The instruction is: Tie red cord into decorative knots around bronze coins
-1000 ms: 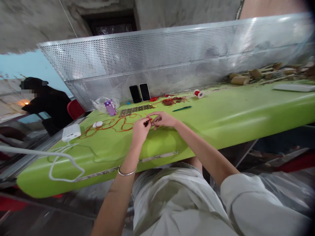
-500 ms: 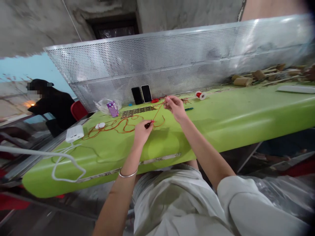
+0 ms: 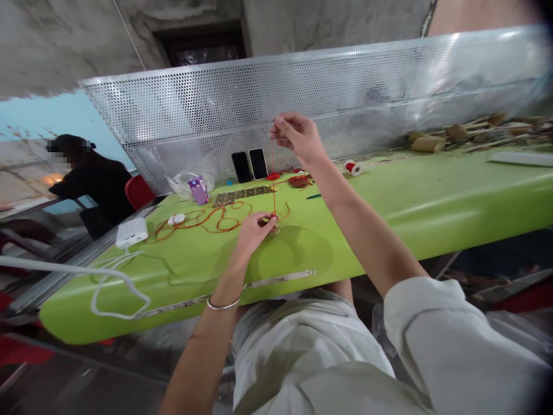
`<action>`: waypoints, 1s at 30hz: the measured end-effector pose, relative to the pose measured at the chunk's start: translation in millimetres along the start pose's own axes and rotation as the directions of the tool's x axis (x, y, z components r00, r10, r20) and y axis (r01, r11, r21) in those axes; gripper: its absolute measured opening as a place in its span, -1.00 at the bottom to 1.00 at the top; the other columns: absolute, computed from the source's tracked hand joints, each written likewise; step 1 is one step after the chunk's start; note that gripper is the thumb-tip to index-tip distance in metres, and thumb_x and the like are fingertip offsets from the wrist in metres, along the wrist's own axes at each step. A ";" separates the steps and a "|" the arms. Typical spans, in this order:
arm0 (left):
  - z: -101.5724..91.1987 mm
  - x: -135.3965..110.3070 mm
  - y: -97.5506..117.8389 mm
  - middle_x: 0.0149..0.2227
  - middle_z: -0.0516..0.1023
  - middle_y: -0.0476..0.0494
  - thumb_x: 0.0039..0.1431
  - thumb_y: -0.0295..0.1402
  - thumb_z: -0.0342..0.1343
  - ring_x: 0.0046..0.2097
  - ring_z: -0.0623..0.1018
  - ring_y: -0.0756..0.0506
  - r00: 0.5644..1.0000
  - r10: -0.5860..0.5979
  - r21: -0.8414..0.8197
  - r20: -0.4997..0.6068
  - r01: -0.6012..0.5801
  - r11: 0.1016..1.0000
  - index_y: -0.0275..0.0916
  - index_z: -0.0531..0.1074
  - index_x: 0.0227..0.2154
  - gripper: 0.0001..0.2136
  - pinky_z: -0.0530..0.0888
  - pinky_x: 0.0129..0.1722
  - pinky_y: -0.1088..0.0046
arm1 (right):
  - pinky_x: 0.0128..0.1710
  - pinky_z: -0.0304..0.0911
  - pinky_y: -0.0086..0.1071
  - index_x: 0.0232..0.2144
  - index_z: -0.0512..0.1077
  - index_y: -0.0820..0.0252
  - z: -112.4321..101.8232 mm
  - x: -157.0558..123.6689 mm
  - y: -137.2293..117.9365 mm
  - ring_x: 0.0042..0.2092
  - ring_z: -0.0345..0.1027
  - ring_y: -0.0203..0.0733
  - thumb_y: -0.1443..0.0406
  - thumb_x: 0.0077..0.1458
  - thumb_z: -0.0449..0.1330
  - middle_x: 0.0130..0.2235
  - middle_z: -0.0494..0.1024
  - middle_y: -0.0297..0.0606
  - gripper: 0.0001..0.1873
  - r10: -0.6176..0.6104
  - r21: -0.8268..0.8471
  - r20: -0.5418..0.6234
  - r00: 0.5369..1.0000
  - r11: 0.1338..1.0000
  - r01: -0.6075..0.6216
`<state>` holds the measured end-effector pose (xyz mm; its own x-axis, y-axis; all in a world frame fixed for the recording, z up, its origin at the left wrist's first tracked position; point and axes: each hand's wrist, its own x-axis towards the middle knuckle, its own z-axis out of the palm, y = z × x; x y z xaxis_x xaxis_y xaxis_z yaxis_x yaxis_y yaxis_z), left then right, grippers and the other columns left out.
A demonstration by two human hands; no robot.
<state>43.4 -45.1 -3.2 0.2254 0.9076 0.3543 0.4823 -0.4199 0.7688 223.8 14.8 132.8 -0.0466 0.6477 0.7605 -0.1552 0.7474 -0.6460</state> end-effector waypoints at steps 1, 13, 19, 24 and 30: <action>-0.1 1.2 -1.5 -0.42 0.47 -0.03 0.16 -0.31 0.12 -0.42 0.47 0.00 1.000 -0.013 -0.032 0.008 0.013 0.999 -0.32 0.43 -0.37 -0.84 0.47 -0.36 0.39 | -0.28 0.39 -0.47 -0.18 0.32 0.19 4.8 1.0 5.3 -0.27 0.44 -0.37 0.26 0.19 0.08 -0.26 0.49 -0.30 -0.84 0.050 -0.058 0.023 0.998 0.997 -0.049; -3.4 12.0 -9.8 -0.30 0.49 -0.10 0.19 -0.30 0.08 -0.31 0.51 -0.05 0.971 -0.168 -0.404 -0.170 0.087 0.911 -0.34 0.42 -0.30 -0.83 0.49 -0.29 0.32 | -0.27 0.20 -0.40 -0.44 0.45 0.23 27.7 -110.6 45.3 -0.33 0.39 -0.25 0.26 0.10 0.14 -0.38 0.55 -0.27 -0.83 0.201 -0.558 0.390 0.899 0.828 0.057; -2.8 9.8 -9.5 -0.27 0.49 -0.11 0.19 -0.33 0.09 -0.27 0.51 -0.06 0.964 -0.181 -0.441 -0.193 0.079 0.894 -0.34 0.42 -0.28 -0.84 0.49 -0.26 0.30 | -0.32 0.15 -0.41 -0.50 0.40 0.23 25.3 -116.8 50.4 -0.41 0.33 -0.27 0.19 0.15 0.08 -0.49 0.48 -0.30 -0.73 0.223 -0.535 0.362 0.905 0.845 0.005; -3.4 8.0 -6.1 -0.28 0.49 -0.11 0.19 -0.34 0.08 -0.26 0.51 -0.06 0.963 -0.172 -0.436 -0.206 0.067 0.897 -0.34 0.42 -0.28 -0.85 0.49 -0.25 0.29 | -0.31 0.18 -0.40 -0.51 0.35 0.21 11.0 -126.7 47.3 -0.41 0.32 -0.27 0.16 0.14 0.07 -0.46 0.46 -0.29 -0.72 0.242 -0.448 0.363 0.900 0.892 -0.059; -2.1 6.9 -5.0 -0.31 0.50 -0.09 0.19 -0.33 0.09 -0.28 0.51 -0.06 0.975 -0.131 -0.394 -0.181 0.050 0.918 -0.34 0.42 -0.28 -0.84 0.49 -0.25 0.29 | -0.30 0.18 -0.39 -0.50 0.30 0.20 2.6 -128.3 49.3 -0.39 0.29 -0.29 0.11 0.07 0.12 -0.47 0.41 -0.30 -0.72 0.309 -0.301 0.282 0.908 0.928 -0.222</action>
<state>40.7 -36.7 -3.5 0.0033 0.9401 0.3409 0.1205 -0.3388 0.9331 219.6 -31.9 3.6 -0.3684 0.7772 0.5101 0.1633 0.5942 -0.7876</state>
